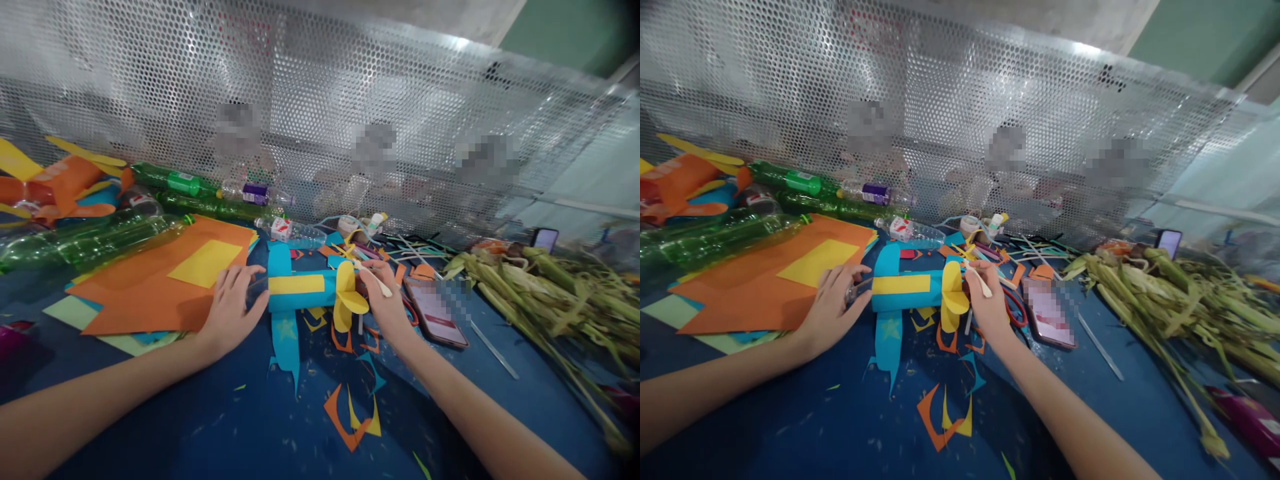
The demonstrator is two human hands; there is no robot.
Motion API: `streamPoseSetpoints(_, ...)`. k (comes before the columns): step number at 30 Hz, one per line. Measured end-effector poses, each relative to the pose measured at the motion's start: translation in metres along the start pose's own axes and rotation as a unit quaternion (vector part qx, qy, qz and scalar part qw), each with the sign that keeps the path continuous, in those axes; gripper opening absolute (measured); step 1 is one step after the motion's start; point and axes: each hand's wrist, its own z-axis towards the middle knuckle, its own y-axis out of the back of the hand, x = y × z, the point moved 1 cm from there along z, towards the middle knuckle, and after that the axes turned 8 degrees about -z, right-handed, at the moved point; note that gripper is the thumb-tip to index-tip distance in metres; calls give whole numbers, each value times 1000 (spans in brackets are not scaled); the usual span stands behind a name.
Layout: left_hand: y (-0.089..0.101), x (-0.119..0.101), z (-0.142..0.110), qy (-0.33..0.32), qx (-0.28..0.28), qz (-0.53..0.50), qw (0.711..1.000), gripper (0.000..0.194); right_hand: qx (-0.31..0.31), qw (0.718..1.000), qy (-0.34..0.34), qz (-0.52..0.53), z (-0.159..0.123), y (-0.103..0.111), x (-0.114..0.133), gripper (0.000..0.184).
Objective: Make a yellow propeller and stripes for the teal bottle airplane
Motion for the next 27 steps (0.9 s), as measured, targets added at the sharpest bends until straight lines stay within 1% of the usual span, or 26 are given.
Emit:
streamPoseSetpoints(7, 0, -3, 0, 2, 9, 4, 1000, 24, -4, 1000, 5, -9, 2, 1, -1, 18)
streamPoseSetpoints(11, -2, 1, 0, 23, 19, -3, 1000, 24, -2, 1000, 6, -3, 3, 1, -2, 17)
streamPoseSetpoints(16, -5, 5, 0, 37, 49, -5, 998, 27, -14, 998, 0, 64, 4, 1, 1, 13)
streamPoseSetpoints(20, -6, 4, 0, 57, 48, -2, 997, 32, -13, 994, 0, 105, 5, 0, 2, 16)
streamPoseSetpoints(23, -6, 3, 0, 57, 39, -10, 998, 36, -11, 995, -5, 103, 4, -1, 1, 18)
streamPoseSetpoints(27, -5, 2, 1, 65, 38, -11, 997, 38, -8, 998, -5, 66, 2, -2, -1, 20)
